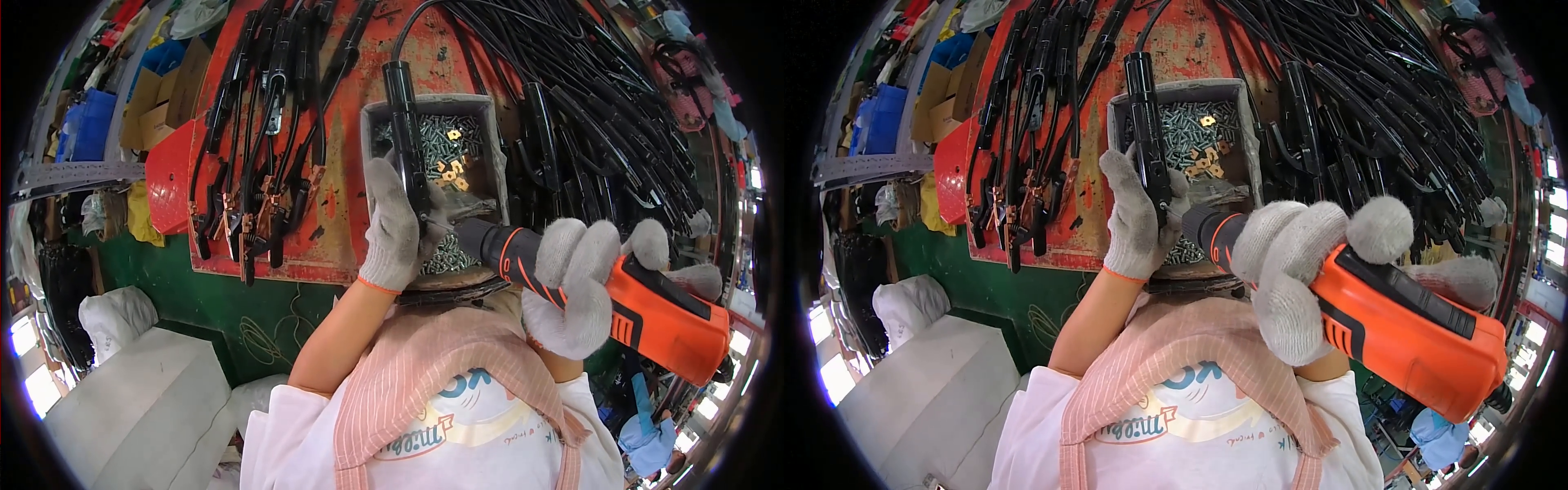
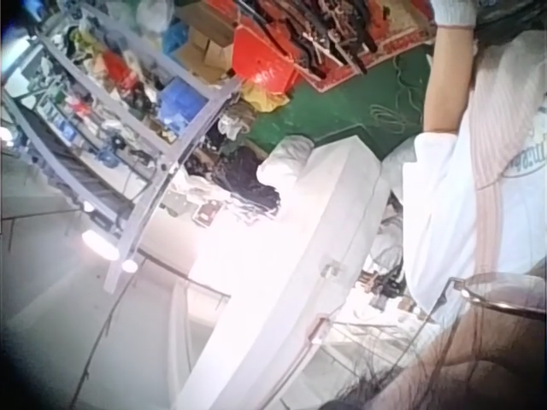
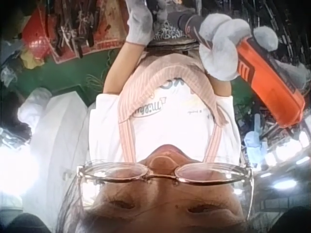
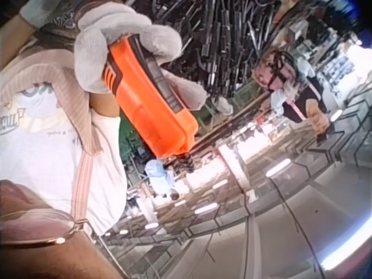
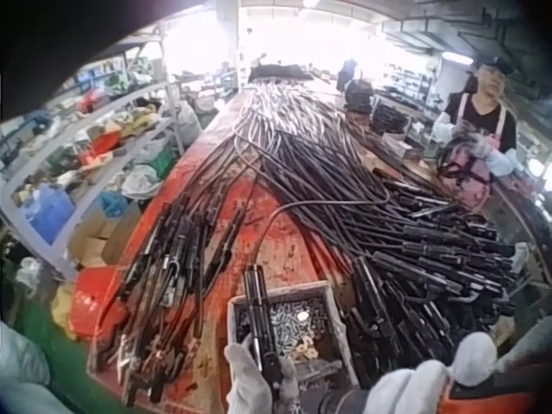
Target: The person fastens screws into electrical plug assemblies with an electric screwdriver.
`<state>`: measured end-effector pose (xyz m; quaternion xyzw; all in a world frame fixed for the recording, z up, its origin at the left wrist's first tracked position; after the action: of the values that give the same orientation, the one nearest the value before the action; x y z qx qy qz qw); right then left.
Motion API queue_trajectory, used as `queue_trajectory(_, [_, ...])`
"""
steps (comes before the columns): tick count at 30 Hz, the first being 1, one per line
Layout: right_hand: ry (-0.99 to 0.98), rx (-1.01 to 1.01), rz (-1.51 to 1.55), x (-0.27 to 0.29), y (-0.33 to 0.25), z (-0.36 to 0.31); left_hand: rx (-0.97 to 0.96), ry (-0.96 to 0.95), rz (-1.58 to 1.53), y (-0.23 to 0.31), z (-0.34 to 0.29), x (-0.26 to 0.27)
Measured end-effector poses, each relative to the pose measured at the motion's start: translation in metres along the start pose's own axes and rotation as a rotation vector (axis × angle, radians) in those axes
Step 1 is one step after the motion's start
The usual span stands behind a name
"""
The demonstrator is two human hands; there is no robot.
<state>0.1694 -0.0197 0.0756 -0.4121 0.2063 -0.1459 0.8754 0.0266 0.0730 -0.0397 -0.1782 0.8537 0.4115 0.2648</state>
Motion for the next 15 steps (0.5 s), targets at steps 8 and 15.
queue_trajectory(8, [-0.073,0.071,0.002,-0.042,-0.009,0.015,0.040,-0.015,-0.060,-0.006,0.003,0.004])
queue_trajectory(15, [-0.222,0.097,0.001,-0.049,-0.006,0.026,0.114,-0.033,-0.120,-0.013,0.008,0.013])
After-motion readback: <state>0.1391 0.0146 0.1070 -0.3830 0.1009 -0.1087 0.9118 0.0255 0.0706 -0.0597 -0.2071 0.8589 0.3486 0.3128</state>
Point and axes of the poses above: each hand's wrist, its own z-axis towards the middle knuckle, its own x-axis out of the back of the hand, y = z × x, the point moved 6 cm from there along z, towards the middle knuckle, and after that the axes turned 12 degrees about -z, right-handed, at the moved point
